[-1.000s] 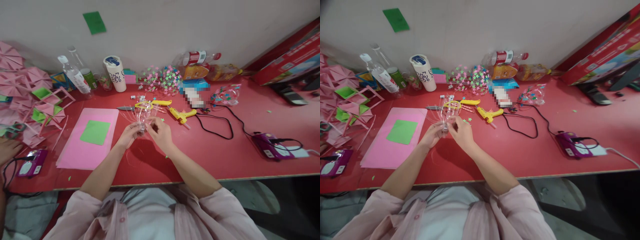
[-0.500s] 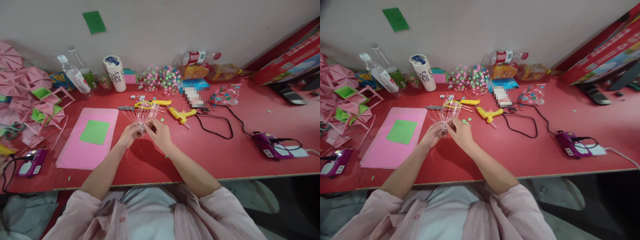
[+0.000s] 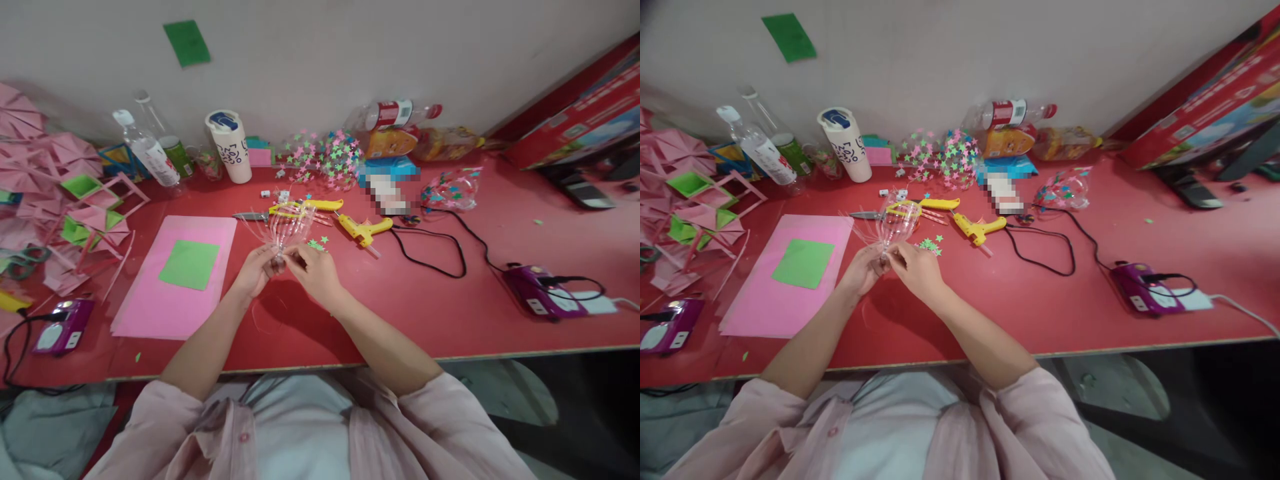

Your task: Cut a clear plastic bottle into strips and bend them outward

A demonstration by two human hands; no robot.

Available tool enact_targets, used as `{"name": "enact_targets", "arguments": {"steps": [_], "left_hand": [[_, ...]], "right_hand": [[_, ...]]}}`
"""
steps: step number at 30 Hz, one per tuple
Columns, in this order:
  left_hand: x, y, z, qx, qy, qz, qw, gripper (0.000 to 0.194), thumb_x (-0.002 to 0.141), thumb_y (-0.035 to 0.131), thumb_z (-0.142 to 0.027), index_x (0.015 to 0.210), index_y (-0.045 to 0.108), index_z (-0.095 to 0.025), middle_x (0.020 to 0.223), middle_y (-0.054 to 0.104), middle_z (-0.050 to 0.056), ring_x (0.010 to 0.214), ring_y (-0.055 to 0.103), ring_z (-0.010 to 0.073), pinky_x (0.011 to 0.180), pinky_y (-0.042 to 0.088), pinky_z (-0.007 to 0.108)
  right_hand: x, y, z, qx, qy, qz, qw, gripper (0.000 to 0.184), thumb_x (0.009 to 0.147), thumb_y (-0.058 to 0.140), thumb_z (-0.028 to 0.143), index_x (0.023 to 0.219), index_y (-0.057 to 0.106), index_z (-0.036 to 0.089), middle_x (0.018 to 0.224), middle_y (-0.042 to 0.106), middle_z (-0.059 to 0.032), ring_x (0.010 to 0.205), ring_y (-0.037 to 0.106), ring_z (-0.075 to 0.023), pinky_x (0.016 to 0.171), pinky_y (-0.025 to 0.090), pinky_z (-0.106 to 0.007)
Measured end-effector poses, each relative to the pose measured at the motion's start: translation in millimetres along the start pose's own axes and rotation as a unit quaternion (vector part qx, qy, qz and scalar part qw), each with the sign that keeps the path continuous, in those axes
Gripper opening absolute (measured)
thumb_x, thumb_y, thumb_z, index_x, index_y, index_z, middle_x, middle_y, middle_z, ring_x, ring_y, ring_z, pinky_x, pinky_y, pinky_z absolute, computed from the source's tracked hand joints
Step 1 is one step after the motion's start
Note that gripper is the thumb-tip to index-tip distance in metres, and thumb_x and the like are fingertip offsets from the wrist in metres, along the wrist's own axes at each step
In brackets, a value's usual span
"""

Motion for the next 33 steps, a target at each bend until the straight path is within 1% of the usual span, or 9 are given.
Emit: {"name": "enact_targets", "arguments": {"steps": [4,7,10,13,16,19,23,26,33], "left_hand": [[1,-2.2,1,-0.006,-0.006,-0.01,1.0,0.024,0.062,0.082,-0.029,0.071,0.066,-0.012,0.062,0.065,0.0,0.056,0.059,0.0086,0.054,0.046,0.02],[2,-1.2,2,-0.016,-0.009,0.0,1.0,0.025,0.061,0.083,-0.027,0.076,0.069,-0.013,0.067,0.068,0.001,0.06,0.062,0.0093,0.059,0.049,0.021],[2,2.1,3,-0.025,-0.008,0.023,0.999,0.027,0.058,0.085,-0.029,0.074,0.069,-0.013,0.067,0.068,0.0,0.059,0.061,0.0087,0.059,0.049,0.021],[2,0.9,2,-0.029,-0.005,0.021,0.999,0.028,0.059,0.085,-0.03,0.076,0.071,-0.013,0.065,0.068,0.0,0.057,0.06,0.0085,0.058,0.049,0.021],[1,-1.1,2,-0.025,-0.007,0.015,1.0,0.026,0.062,0.083,-0.03,0.076,0.071,-0.013,0.065,0.069,0.001,0.057,0.061,0.0092,0.057,0.048,0.021],[2,-2.6,2,-0.011,-0.006,0.011,1.0,0.024,0.064,0.08,-0.03,0.077,0.071,-0.012,0.068,0.071,0.004,0.06,0.062,0.0104,0.057,0.047,0.022],[1,-2.3,1,0.001,-0.005,0.009,1.0,0.025,0.063,0.081,-0.029,0.079,0.072,-0.012,0.067,0.07,0.004,0.058,0.06,0.0099,0.055,0.045,0.022],[1,0.0,0,0.007,-0.006,0.01,1.0,0.028,0.06,0.083,-0.03,0.078,0.072,-0.012,0.066,0.07,0.003,0.056,0.059,0.0093,0.054,0.045,0.022],[0,2.9,0,0.012,-0.014,0.011,1.0,0.03,0.056,0.086,-0.03,0.076,0.072,-0.012,0.062,0.068,0.001,0.053,0.057,0.008,0.053,0.044,0.021]], "right_hand": [[-1,-3,3,0.011,-0.016,-0.014,1.0,0.012,0.092,0.056,0.022,0.088,0.067,0.02,0.074,0.073,-0.0024,0.065,0.066,-0.0149,0.063,0.045,-0.023],[-2,-4,6,0.018,-0.025,-0.019,0.999,0.013,0.093,0.054,0.024,0.089,0.066,0.02,0.075,0.073,-0.0031,0.065,0.066,-0.0148,0.062,0.045,-0.023],[-2,-2,9,0.015,-0.033,-0.011,0.999,0.013,0.092,0.054,0.023,0.091,0.066,0.02,0.074,0.072,-0.0027,0.064,0.065,-0.0144,0.062,0.044,-0.023],[-2,-3,11,0.015,-0.035,-0.002,0.999,0.014,0.092,0.054,0.023,0.097,0.067,0.02,0.073,0.07,-0.0016,0.063,0.062,-0.0135,0.062,0.044,-0.023],[-1,-12,7,0.023,-0.008,-0.028,0.999,0.017,0.092,0.054,0.027,0.101,0.067,0.021,0.071,0.066,0.0002,0.06,0.058,-0.0123,0.061,0.043,-0.023],[0,-20,1,0.033,0.023,-0.052,0.998,0.02,0.093,0.053,0.03,0.104,0.067,0.021,0.069,0.063,0.0017,0.056,0.055,-0.0116,0.059,0.042,-0.023],[1,-21,-4,0.035,0.046,-0.054,0.997,0.02,0.092,0.053,0.03,0.103,0.067,0.02,0.068,0.062,0.0023,0.055,0.052,-0.0114,0.059,0.04,-0.024],[2,-20,-6,0.045,0.066,-0.049,0.996,0.019,0.09,0.054,0.03,0.101,0.066,0.02,0.066,0.061,0.0028,0.054,0.052,-0.0114,0.058,0.039,-0.024],[4,-18,-11,0.097,0.098,-0.045,0.99,0.017,0.086,0.056,0.028,0.099,0.064,0.021,0.064,0.058,0.0046,0.055,0.052,-0.012,0.058,0.04,-0.025]]}}
Point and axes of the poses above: each hand's wrist, its own x-axis towards the middle knuckle, its own y-axis out of the palm, z = x × y, the point moved 10 cm from there along x, towards the middle knuckle
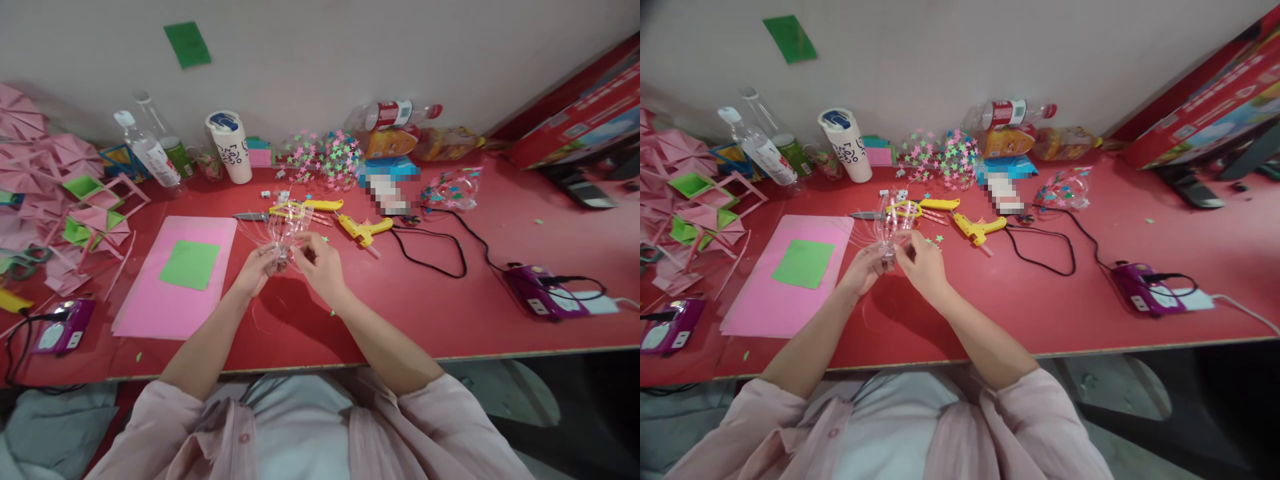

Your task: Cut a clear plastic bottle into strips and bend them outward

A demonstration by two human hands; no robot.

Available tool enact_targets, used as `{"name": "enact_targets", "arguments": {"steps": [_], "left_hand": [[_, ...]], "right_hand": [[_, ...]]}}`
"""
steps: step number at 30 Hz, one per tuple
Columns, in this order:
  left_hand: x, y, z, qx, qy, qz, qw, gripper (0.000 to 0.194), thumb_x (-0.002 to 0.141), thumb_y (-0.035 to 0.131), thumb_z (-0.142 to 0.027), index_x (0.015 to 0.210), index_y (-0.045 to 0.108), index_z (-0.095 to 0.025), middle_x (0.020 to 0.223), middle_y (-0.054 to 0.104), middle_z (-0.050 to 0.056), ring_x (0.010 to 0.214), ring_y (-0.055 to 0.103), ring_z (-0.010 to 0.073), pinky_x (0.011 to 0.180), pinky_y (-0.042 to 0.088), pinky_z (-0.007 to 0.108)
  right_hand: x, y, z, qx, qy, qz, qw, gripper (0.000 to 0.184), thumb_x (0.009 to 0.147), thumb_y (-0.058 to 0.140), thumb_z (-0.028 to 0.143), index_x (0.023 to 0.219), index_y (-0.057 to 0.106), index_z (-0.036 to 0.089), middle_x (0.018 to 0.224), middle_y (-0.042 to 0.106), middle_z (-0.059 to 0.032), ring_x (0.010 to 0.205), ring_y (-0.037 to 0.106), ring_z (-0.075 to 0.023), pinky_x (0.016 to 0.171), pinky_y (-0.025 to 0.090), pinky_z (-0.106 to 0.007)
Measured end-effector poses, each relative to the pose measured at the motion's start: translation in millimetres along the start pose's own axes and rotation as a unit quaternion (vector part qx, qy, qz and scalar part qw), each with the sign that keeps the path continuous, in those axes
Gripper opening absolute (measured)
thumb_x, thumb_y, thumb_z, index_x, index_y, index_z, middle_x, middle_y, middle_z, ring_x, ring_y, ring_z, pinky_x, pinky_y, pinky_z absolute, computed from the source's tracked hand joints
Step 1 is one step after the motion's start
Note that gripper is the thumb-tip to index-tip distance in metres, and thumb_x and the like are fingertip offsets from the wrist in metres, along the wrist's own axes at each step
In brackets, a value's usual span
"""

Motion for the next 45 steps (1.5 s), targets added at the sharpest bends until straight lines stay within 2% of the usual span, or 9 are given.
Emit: {"name": "enact_targets", "arguments": {"steps": [7,15,21,27,31,34,38,45], "left_hand": [[1,-3.1,0,0.004,0.012,0.006,1.0,0.026,0.062,0.082,-0.032,0.075,0.071,-0.013,0.064,0.068,0.002,0.053,0.056,0.0079,0.052,0.043,0.021],[-2,4.7,2,0.033,-0.003,0.028,0.999,0.027,0.063,0.08,-0.035,0.074,0.071,-0.012,0.059,0.064,0.001,0.047,0.053,0.008,0.046,0.039,0.021],[0,-1.8,-1,0.011,0.017,0.005,1.0,0.022,0.066,0.077,-0.032,0.07,0.067,-0.013,0.059,0.062,0.001,0.05,0.053,0.0083,0.047,0.038,0.021],[-1,-2.1,0,-0.004,0.015,0.005,1.0,0.024,0.067,0.077,-0.035,0.069,0.066,-0.013,0.057,0.06,-0.001,0.049,0.052,0.0078,0.048,0.038,0.021],[-1,0.2,1,-0.01,0.015,0.014,1.0,0.026,0.067,0.078,-0.035,0.068,0.065,-0.013,0.057,0.061,0.0,0.05,0.053,0.0077,0.047,0.039,0.02],[-1,0.5,0,-0.018,0.015,0.023,0.999,0.025,0.068,0.079,-0.035,0.072,0.067,-0.013,0.058,0.062,-0.001,0.051,0.055,0.008,0.048,0.041,0.02],[-1,1.3,1,-0.026,0.003,0.029,0.999,0.027,0.065,0.081,-0.033,0.076,0.067,-0.013,0.062,0.065,0.0,0.054,0.058,0.0084,0.051,0.044,0.02],[-1,-3.0,-1,-0.043,0.007,-0.01,0.999,0.026,0.063,0.083,-0.023,0.075,0.061,-0.015,0.064,0.066,-0.002,0.056,0.061,0.0076,0.056,0.048,0.019]], "right_hand": [[-3,6,2,0.033,0.002,0.022,0.999,0.012,0.087,0.056,0.029,0.095,0.061,0.022,0.062,0.055,0.0057,0.053,0.05,-0.0107,0.056,0.04,-0.023],[-3,6,2,-0.024,-0.026,0.026,0.999,0.011,0.089,0.056,0.031,0.09,0.061,0.022,0.071,0.065,0.001,0.059,0.057,-0.0132,0.06,0.042,-0.024],[-4,10,9,-0.071,-0.068,0.038,0.994,0.01,0.09,0.056,0.025,0.088,0.065,0.022,0.07,0.068,-0.0001,0.062,0.061,-0.014,0.063,0.044,-0.023],[-8,18,12,-0.087,-0.109,0.046,0.989,0.013,0.092,0.055,0.022,0.089,0.068,0.02,0.076,0.072,-0.0038,0.068,0.066,-0.0155,0.066,0.045,-0.024],[-9,22,11,-0.087,-0.109,0.058,0.989,0.015,0.093,0.054,0.022,0.088,0.068,0.02,0.078,0.074,-0.0033,0.07,0.067,-0.0149,0.066,0.045,-0.023],[-10,18,12,-0.08,-0.11,0.045,0.99,0.015,0.094,0.054,0.025,0.089,0.068,0.022,0.077,0.074,-0.0018,0.068,0.066,-0.0143,0.066,0.046,-0.023],[-12,12,15,-0.084,-0.125,0.019,0.988,0.017,0.095,0.053,0.027,0.092,0.068,0.021,0.08,0.075,-0.0043,0.07,0.068,-0.0158,0.067,0.048,-0.025],[-12,20,15,-0.087,-0.123,0.051,0.987,0.018,0.093,0.053,0.024,0.1,0.069,0.023,0.084,0.076,-0.0037,0.073,0.069,-0.0157,0.069,0.049,-0.025]]}}
Point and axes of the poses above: each hand's wrist, its own x-axis towards the middle knuckle, its own y-axis out of the palm, z = x × y, the point moved 10 cm from there along x, towards the middle knuckle
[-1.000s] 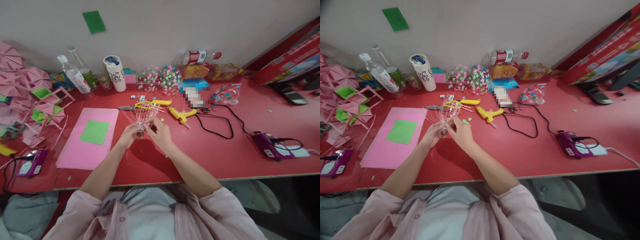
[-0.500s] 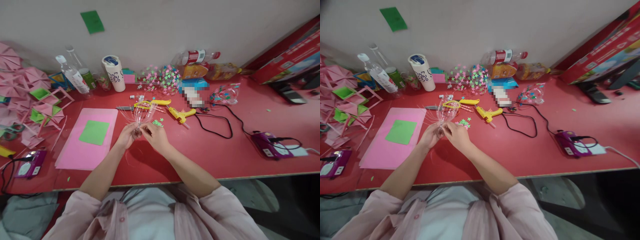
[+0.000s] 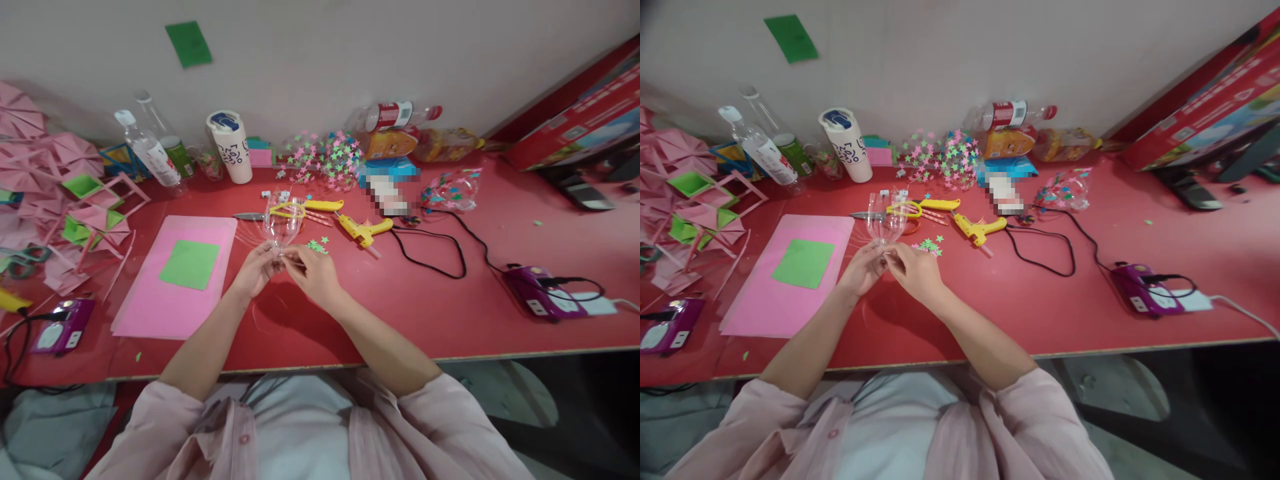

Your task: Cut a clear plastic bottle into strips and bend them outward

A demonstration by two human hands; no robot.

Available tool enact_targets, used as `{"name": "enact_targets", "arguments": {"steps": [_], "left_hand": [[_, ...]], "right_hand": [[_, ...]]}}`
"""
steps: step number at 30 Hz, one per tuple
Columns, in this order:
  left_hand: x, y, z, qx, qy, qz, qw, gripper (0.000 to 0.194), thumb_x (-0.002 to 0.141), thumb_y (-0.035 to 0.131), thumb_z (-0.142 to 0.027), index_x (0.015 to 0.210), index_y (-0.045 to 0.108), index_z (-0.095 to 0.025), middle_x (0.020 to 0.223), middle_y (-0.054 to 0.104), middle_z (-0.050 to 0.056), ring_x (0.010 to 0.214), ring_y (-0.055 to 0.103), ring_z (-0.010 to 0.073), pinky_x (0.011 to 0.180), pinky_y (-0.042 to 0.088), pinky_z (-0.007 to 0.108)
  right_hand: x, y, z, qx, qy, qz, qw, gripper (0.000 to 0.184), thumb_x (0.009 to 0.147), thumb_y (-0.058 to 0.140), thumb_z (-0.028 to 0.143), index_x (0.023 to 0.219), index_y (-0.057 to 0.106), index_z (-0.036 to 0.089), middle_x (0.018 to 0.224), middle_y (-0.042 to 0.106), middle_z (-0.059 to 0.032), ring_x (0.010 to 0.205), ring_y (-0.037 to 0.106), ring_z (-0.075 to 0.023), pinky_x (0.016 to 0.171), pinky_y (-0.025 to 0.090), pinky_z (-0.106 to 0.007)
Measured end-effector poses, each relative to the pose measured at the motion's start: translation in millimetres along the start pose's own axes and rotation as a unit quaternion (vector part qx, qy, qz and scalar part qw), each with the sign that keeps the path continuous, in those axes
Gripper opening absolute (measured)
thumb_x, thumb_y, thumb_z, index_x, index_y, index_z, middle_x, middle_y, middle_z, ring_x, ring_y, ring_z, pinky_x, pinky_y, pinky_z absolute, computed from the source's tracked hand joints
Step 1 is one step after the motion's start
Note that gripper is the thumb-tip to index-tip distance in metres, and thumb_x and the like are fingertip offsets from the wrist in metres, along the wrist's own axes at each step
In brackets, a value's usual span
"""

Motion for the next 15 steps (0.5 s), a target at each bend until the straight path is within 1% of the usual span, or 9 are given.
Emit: {"name": "enact_targets", "arguments": {"steps": [2,6,8,12,15], "left_hand": [[1,-0.1,0,-0.004,0.0,0.003,1.0,0.026,0.063,0.083,-0.024,0.076,0.062,-0.015,0.064,0.066,-0.002,0.056,0.061,0.0077,0.055,0.047,0.019],[1,1.2,0,-0.005,-0.001,0.013,1.0,0.025,0.062,0.084,-0.026,0.076,0.066,-0.014,0.064,0.067,0.0,0.056,0.062,0.009,0.053,0.046,0.02],[1,1.6,0,0.006,-0.003,0.013,1.0,0.025,0.063,0.083,-0.027,0.077,0.067,-0.014,0.066,0.069,0.001,0.056,0.062,0.0094,0.052,0.044,0.02],[0,2.5,0,0.026,-0.002,0.016,1.0,0.026,0.063,0.083,-0.028,0.078,0.067,-0.014,0.067,0.069,0.002,0.054,0.059,0.0091,0.051,0.043,0.021],[0,3.7,1,0.038,-0.002,0.025,0.999,0.026,0.063,0.083,-0.028,0.077,0.066,-0.014,0.064,0.067,0.0,0.052,0.057,0.0085,0.051,0.043,0.021]], "right_hand": [[1,-3,0,-0.003,0.005,-0.007,1.0,0.019,0.093,0.053,0.025,0.102,0.07,0.023,0.081,0.074,-0.0027,0.069,0.066,-0.0148,0.066,0.048,-0.024],[2,-17,-6,0.002,0.039,-0.045,0.998,0.022,0.094,0.053,0.03,0.106,0.069,0.021,0.071,0.067,-0.0003,0.059,0.059,-0.0133,0.061,0.045,-0.024],[2,-20,-8,0.007,0.048,-0.052,0.997,0.023,0.094,0.052,0.032,0.107,0.068,0.021,0.07,0.065,0.0004,0.057,0.056,-0.0126,0.06,0.043,-0.024],[4,-19,-13,0.016,0.07,-0.048,0.996,0.021,0.092,0.054,0.031,0.105,0.068,0.022,0.068,0.063,0.0019,0.055,0.054,-0.012,0.059,0.041,-0.024],[5,-17,-17,0.046,0.092,-0.045,0.994,0.02,0.09,0.054,0.029,0.103,0.067,0.022,0.067,0.061,0.0028,0.055,0.053,-0.012,0.058,0.041,-0.024]]}}
Point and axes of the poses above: each hand's wrist, its own x-axis towards the middle knuckle, its own y-axis out of the palm, z = x × y, the point moved 10 cm from there along x, towards the middle knuckle
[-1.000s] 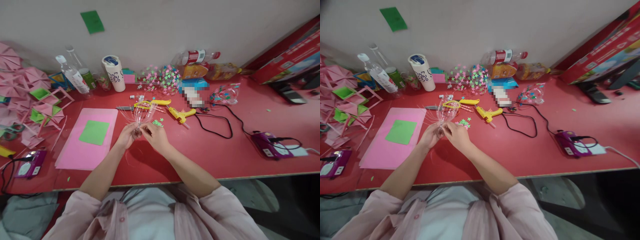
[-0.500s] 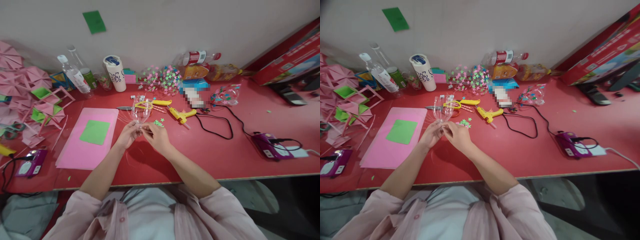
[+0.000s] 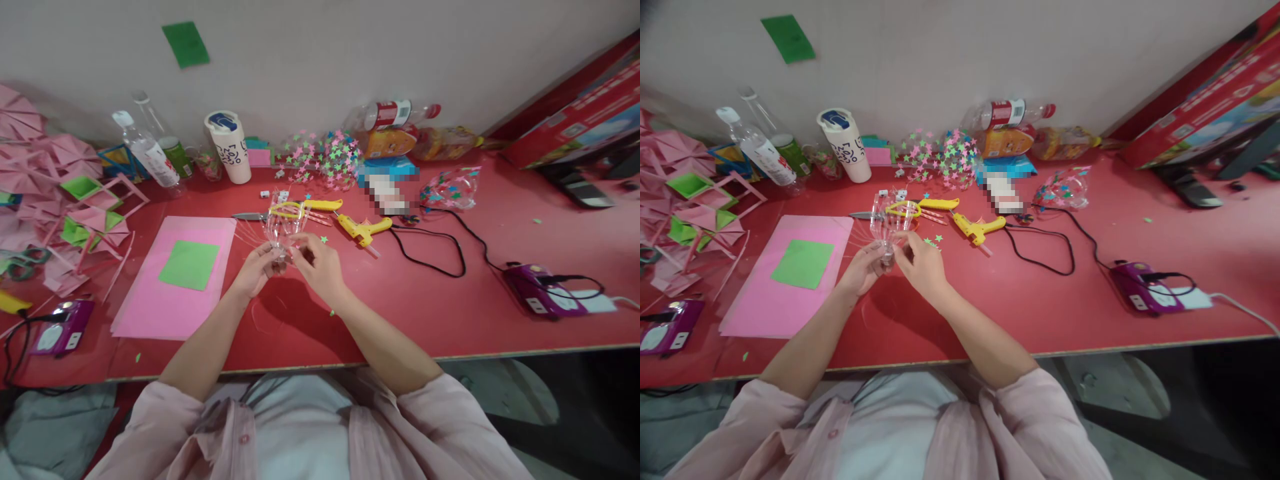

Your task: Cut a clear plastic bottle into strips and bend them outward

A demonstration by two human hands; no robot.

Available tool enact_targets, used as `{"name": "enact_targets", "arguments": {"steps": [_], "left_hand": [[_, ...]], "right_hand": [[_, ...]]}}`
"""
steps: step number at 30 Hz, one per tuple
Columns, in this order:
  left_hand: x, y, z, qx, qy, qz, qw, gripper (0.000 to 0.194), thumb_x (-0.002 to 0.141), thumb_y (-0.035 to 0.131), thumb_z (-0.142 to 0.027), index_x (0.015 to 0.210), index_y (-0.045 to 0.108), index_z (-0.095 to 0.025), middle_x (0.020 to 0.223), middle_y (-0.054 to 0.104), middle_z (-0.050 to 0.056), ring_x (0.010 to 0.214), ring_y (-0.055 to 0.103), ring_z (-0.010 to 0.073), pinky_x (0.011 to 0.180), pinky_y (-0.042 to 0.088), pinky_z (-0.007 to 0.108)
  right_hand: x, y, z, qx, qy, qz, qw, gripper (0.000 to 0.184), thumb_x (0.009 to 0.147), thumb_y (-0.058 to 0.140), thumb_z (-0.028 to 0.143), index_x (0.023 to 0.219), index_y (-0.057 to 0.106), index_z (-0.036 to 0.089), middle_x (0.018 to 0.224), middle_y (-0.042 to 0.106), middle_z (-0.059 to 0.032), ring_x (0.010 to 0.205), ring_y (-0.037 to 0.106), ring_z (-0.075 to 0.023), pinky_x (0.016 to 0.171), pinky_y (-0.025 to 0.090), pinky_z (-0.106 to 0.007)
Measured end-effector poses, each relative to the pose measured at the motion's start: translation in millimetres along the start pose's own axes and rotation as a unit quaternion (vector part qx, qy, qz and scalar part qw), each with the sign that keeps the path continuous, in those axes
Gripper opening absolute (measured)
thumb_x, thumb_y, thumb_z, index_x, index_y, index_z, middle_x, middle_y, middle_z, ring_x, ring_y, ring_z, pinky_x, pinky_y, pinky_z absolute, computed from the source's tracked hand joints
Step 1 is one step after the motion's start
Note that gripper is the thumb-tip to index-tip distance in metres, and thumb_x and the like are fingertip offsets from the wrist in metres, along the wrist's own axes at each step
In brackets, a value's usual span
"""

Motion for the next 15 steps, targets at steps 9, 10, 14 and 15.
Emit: {"name": "enact_targets", "arguments": {"steps": [9,10,14,15], "left_hand": [[0.3,0.8,2.4,0.006,-0.004,0.008,1.0,0.026,0.063,0.083,-0.031,0.075,0.066,-0.015,0.064,0.067,0.001,0.051,0.056,0.0082,0.049,0.042,0.021],[0.4,0.3,2.3,0.007,-0.004,0.008,1.0,0.026,0.064,0.083,-0.032,0.076,0.067,-0.015,0.064,0.068,0.001,0.052,0.056,0.0085,0.049,0.042,0.021],[0.7,0.1,2.4,0.012,-0.008,0.014,1.0,0.026,0.069,0.079,-0.036,0.079,0.068,-0.014,0.066,0.068,0.003,0.052,0.057,0.0088,0.049,0.041,0.021],[0.7,0.5,2.6,0.012,-0.01,0.017,1.0,0.027,0.07,0.078,-0.036,0.079,0.068,-0.013,0.066,0.068,0.003,0.052,0.056,0.0088,0.048,0.041,0.021]], "right_hand": [[2.1,-0.4,-2.1,0.06,0.034,0.007,0.998,0.016,0.086,0.057,0.025,0.101,0.063,0.022,0.062,0.056,0.0057,0.055,0.053,-0.0118,0.057,0.04,-0.024],[1.8,-0.4,-1.6,0.068,0.034,0.008,0.997,0.016,0.087,0.057,0.025,0.101,0.062,0.022,0.062,0.056,0.006,0.055,0.052,-0.0115,0.058,0.04,-0.024],[0.5,3.0,-1.3,0.124,0.043,0.019,0.991,0.015,0.087,0.055,0.025,0.101,0.06,0.022,0.062,0.055,0.007,0.051,0.05,-0.0098,0.055,0.041,-0.023],[0.3,4.3,-1.5,0.136,0.046,0.024,0.989,0.015,0.087,0.055,0.026,0.101,0.059,0.022,0.062,0.055,0.007,0.051,0.05,-0.0096,0.054,0.041,-0.023]]}}
Point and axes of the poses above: each hand's wrist, its own x-axis towards the middle knuckle, its own y-axis out of the palm, z = x × y, the point moved 10 cm from there along x, towards the middle knuckle
